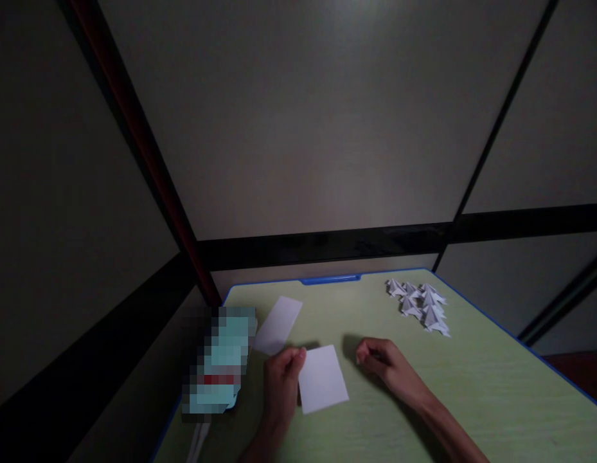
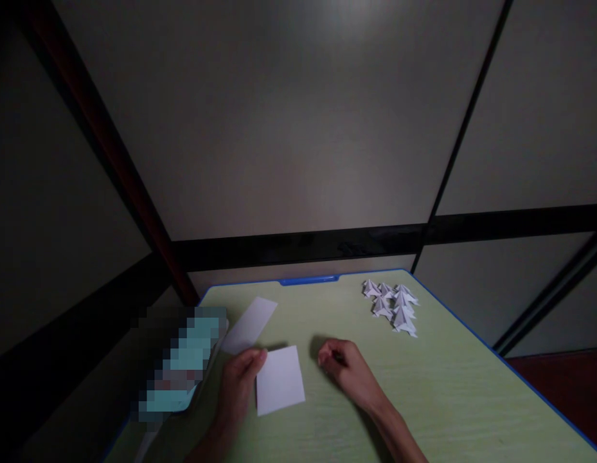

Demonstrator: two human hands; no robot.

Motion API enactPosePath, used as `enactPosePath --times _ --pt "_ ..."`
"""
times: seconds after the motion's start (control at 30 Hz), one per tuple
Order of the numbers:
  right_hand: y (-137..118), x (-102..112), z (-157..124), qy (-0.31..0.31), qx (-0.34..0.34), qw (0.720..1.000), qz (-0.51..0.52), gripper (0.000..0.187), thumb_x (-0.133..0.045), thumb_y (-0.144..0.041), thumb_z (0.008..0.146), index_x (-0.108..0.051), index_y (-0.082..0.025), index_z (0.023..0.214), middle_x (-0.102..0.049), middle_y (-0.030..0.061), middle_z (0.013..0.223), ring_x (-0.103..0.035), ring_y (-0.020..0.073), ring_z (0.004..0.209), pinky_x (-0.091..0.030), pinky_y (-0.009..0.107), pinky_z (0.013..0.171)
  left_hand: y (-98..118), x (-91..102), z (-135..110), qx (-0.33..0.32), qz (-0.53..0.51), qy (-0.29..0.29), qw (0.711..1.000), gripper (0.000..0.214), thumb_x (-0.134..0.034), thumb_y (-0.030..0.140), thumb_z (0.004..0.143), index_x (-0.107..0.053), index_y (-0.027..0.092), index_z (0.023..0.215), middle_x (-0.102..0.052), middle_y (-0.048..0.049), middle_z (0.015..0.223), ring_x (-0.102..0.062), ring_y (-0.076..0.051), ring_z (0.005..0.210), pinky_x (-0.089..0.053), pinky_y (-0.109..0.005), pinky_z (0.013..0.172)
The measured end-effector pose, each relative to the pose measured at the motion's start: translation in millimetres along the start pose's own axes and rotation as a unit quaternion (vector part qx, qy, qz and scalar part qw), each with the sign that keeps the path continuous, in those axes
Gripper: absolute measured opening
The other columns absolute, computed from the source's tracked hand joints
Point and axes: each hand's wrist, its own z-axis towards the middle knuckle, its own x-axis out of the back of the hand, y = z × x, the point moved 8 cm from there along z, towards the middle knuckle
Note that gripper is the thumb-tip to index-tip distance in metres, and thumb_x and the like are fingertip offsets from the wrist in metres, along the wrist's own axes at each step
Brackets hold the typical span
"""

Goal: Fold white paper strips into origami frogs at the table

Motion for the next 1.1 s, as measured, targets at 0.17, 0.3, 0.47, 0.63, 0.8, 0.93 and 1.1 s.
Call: enactPosePath --times 0.17,0.3,0.47,0.63,0.8,0.93,1.1 --pt "-5 -17 1 -0.001 0.024 0.998 0.055 0.022 -0.046 -0.036 0.071 -0.048 -0.015 0.063 -0.04 -0.0047 0.052 -0.036 0.009 0.048 -0.026 0.019 0.044 3 -7.9 1 0.005 -0.021 -0.036 0.999 0.03 -0.047 0.036 0.065 -0.037 0.016 0.044 -0.03 0.0055 0.044 -0.029 -0.008 0.045 -0.022 -0.02 0.042" --pt "-4 -34 -2 -0.031 0.017 0.999 0.023 0.032 -0.045 -0.042 0.07 -0.042 -0.016 0.051 -0.031 -0.0061 0.047 -0.03 0.008 0.044 -0.022 0.019 0.04 3 -35.0 -10 0.037 -0.051 -0.15 0.987 0.029 -0.049 0.035 0.062 -0.039 0.016 0.043 -0.032 0.0055 0.042 -0.031 -0.008 0.043 -0.023 -0.019 0.041" --pt "-3 -37 -6 -0.042 0.023 0.999 -0.016 0.031 -0.048 -0.041 0.068 -0.045 -0.016 0.05 -0.034 -0.0052 0.048 -0.033 0.0093 0.047 -0.025 0.019 0.042 0 -48.7 -20 0.047 -0.035 -0.24 0.969 0.027 -0.046 0.032 0.064 -0.037 0.016 0.044 -0.031 0.0059 0.044 -0.03 -0.008 0.045 -0.022 -0.019 0.041" --pt "-4 -42 -8 -0.049 0.036 0.997 -0.047 0.029 -0.049 -0.038 0.068 -0.048 -0.016 0.05 -0.037 -0.0045 0.049 -0.035 0.0101 0.05 -0.028 0.019 0.046 -1 -48.7 -24 0.029 -0.007 -0.253 0.967 0.026 -0.045 0.028 0.066 -0.035 0.016 0.044 -0.028 0.0064 0.045 -0.028 -0.007 0.045 -0.02 -0.019 0.041" --pt "-4 -39 -7 -0.081 0.026 0.996 -0.005 0.033 -0.045 -0.04 0.07 -0.045 -0.016 0.048 -0.034 -0.0057 0.044 -0.033 0.0081 0.043 -0.024 0.018 0.039 -5 -51.5 -26 0.068 -0.03 -0.26 0.963 0.019 -0.046 0.023 0.062 -0.042 0.016 0.046 -0.036 0.0059 0.04 -0.037 -0.007 0.037 -0.027 -0.018 0.037" --pt "-5 -25 -5 -0.063 0.013 0.998 0.008 0.033 -0.049 -0.041 0.067 -0.043 -0.016 0.046 -0.033 -0.006 0.043 -0.031 0.0077 0.042 -0.022 0.018 0.038 -9 -52.8 -28 0.101 -0.057 -0.266 0.957 0.017 -0.044 0.022 0.062 -0.042 0.016 0.046 -0.04 0.0059 0.033 -0.036 -0.006 0.029 -0.029 -0.017 0.032" --pt "-4 1 -2 0.001 -0.021 0.999 0.024 0.036 -0.049 -0.046 0.065 -0.037 -0.018 0.045 -0.03 -0.0071 0.041 -0.029 0.0072 0.038 -0.02 0.019 0.036 -6 -50.0 -24 0.097 -0.085 -0.252 0.959 0.015 -0.043 0.02 0.061 -0.044 0.015 0.047 -0.04 0.0063 0.031 -0.036 -0.005 0.027 -0.028 -0.016 0.031"
